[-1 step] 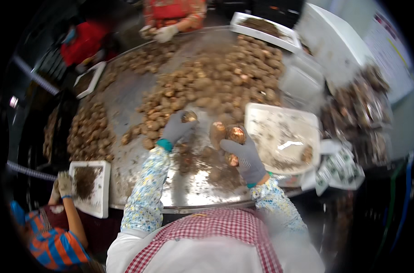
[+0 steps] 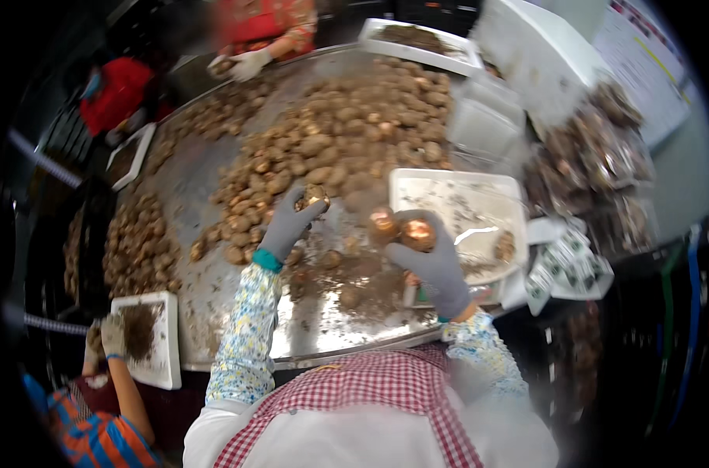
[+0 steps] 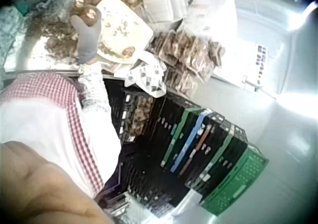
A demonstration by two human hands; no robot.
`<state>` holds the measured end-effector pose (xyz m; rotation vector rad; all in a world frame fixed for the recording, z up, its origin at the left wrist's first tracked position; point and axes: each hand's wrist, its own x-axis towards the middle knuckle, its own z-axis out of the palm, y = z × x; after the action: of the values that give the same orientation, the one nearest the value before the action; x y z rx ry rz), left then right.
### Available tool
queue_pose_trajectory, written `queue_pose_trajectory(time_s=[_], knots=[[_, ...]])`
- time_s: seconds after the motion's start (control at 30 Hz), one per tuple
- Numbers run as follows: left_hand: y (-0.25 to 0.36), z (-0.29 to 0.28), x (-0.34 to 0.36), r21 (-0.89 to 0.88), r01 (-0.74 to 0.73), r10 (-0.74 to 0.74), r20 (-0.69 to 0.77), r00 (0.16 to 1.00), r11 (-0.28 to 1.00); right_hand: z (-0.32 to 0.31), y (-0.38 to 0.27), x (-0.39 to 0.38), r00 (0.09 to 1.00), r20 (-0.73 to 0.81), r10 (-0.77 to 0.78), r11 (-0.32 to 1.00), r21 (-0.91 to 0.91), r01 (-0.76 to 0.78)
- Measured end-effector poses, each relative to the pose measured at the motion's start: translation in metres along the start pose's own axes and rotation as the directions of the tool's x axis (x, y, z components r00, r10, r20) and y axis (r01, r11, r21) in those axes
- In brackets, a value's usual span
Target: The person scoops potatoes from a large pile on a metal table into a plastic container on a digital scale. After weighing, the person places the container into a larger black crate and applies a label to the top. The person repeats this process continuously.
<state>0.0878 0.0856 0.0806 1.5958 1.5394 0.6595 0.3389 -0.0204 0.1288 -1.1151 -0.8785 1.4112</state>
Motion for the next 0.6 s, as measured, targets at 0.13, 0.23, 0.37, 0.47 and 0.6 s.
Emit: queue_pose_trajectory(time_s=[0.13,0.23,0.37,0.47,0.6], knots=[[0.085,0.064,-0.026,-0.234,-0.202,0.216,0.035,0.976,0.951,-0.094,-0.059,-0.016,0.792,-0.246,-0.560,0.674,-0.690,0.262],[0.142,0.123,-0.028,-0.391,-0.347,0.412,0.094,0.906,0.853,-0.139,-0.064,-0.007,0.793,-0.205,-0.574,0.563,-0.801,0.201],[0.183,0.181,-0.020,-0.085,-0.499,0.506,0.119,0.854,0.862,-0.169,-0.042,0.004,0.903,-0.058,-0.426,0.288,-0.955,0.074],[0.183,0.199,-0.017,0.060,-0.506,0.484,0.215,0.848,0.860,-0.191,-0.040,-0.007,0.871,-0.107,-0.479,0.527,-0.829,0.188],[0.152,0.178,-0.016,-0.332,-0.391,0.418,0.013,0.908,0.858,-0.211,-0.052,-0.030,0.739,-0.355,-0.573,0.721,-0.648,0.248]])
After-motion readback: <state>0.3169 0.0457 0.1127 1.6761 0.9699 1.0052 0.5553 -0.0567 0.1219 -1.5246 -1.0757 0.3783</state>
